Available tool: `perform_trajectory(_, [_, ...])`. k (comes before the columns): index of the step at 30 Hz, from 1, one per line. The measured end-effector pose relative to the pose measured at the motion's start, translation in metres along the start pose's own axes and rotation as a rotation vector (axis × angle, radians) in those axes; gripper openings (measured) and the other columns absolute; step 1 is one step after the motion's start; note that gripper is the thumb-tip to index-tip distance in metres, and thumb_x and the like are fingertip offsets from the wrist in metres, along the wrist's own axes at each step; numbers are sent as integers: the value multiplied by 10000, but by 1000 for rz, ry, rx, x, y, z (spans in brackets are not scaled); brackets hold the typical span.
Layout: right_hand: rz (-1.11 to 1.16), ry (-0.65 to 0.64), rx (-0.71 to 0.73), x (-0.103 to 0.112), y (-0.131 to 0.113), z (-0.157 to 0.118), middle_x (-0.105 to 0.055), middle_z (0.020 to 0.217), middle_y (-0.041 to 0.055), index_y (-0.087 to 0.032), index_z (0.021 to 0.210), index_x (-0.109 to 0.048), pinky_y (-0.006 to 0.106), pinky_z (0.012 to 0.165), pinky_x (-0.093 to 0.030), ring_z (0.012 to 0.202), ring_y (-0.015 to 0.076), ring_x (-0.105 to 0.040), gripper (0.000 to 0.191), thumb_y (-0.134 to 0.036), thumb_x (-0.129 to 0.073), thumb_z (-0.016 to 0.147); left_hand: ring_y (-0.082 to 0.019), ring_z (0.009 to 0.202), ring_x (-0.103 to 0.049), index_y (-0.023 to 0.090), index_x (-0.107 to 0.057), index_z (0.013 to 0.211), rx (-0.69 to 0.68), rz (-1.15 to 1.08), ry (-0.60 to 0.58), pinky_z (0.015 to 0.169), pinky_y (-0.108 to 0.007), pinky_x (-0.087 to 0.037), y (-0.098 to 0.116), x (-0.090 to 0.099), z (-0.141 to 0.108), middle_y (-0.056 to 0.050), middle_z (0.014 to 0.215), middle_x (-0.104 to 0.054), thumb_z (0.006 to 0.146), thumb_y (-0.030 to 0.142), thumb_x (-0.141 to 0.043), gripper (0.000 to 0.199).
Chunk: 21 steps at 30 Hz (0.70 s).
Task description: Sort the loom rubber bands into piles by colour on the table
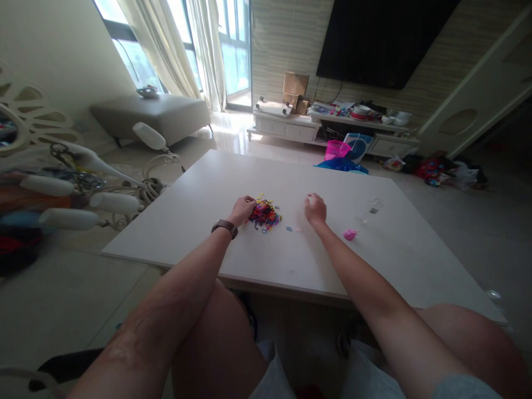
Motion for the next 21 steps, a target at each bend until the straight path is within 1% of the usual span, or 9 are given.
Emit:
perform_trajectory(1, [-18, 15, -44, 8, 23, 1, -623, 1294, 177, -161, 1181, -611, 522, 1099, -353, 1295, 321, -514, 347, -277, -391, 939, -246, 981, -650, 160, -711, 1108, -32, 21, -13, 802, -306, -491, 4, -3, -1, -128, 1123, -697, 761, 321, -659, 386])
perform_trajectory(3, [-56, -32, -104, 10, 56, -3, -612, 1318, 141, -232, 1171, -624, 568, 1114, -329, 1344, 336, -480, 319, -282, -431, 921, -306, 1192, -577, 216, -676, 1239, -148, 99, -48, 943, -351, -470, 15, -12, -5, -134, 1338, -602, 679, 384, -766, 591])
perform_trajectory(4, [-71, -64, -105, 6, 63, -7, -589, 1360, 131, -239, 1179, -621, 574, 1139, -297, 1385, 340, -440, 317, -288, -456, 913, -340, 1297, -500, 254, -659, 1282, -213, 149, -73, 1018, -381, -433, 20, -19, -7, -124, 1431, -534, 620, 405, -817, 697])
perform_trajectory(6, [-71, -130, -58, -11, 56, -17, -544, 1427, 132, -209, 1222, -602, 567, 1170, -255, 1439, 337, -372, 349, -302, -448, 922, -391, 1417, -352, 308, -655, 1303, -302, 248, -136, 1120, -432, -345, 24, -34, -10, -94, 1524, -443, 509, 409, -887, 833])
perform_trajectory(8, [-47, -185, -21, -35, 34, -27, -512, 1465, 164, -158, 1248, -585, 509, 1189, -249, 1453, 316, -353, 384, -328, -413, 949, -414, 1431, -314, 318, -683, 1267, -326, 324, -178, 1151, -454, -303, 21, -47, -12, -82, 1519, -453, 455, 377, -912, 845])
perform_trajectory(10, [-19, -218, 6, -59, 3, -35, -536, 1444, 169, -144, 1259, -577, 425, 1175, -295, 1411, 283, -419, 413, -378, -405, 966, -418, 1397, -351, 313, -714, 1215, -330, 387, -173, 1138, -454, -320, 19, -52, -11, -82, 1467, -508, 464, 340, -906, 776])
perform_trajectory(15, [156, -282, 57, -106, -80, -50, -617, 1329, 113, -195, 1268, -541, 312, 1044, -418, 1241, 201, -564, 366, -357, -359, 995, -353, 1185, -549, 268, -754, 1089, -301, 412, -141, 985, -420, -463, 18, -42, -7, -92, 1257, -638, 587, 279, -811, 505])
perform_trajectory(18, [214, -274, 59, -118, -117, -54, -654, 1242, 86, -217, 1203, -551, 313, 985, -446, 1150, 198, -599, 313, -340, -341, 1007, -278, 1040, -628, 189, -758, 1014, -282, 319, -116, 911, -352, -501, 19, -28, -4, -109, 1114, -691, 644, 188, -719, 373])
perform_trajectory(21, [249, -220, 159, -108, -148, -50, -658, 1218, 75, -221, 1161, -567, 323, 990, -437, 1137, 200, -592, 290, -332, -349, 1004, -243, 949, -654, 149, -750, 962, -251, 181, -83, 851, -319, -516, 16, -13, -1, -105, 991, -727, 679, 159, -666, 295])
Point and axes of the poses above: each hand's wrist, its own z-axis towards the middle knuckle, its own x-axis out of the back of the hand, y = z × x, the point moved 10 cm from there along z, towards the middle knuckle
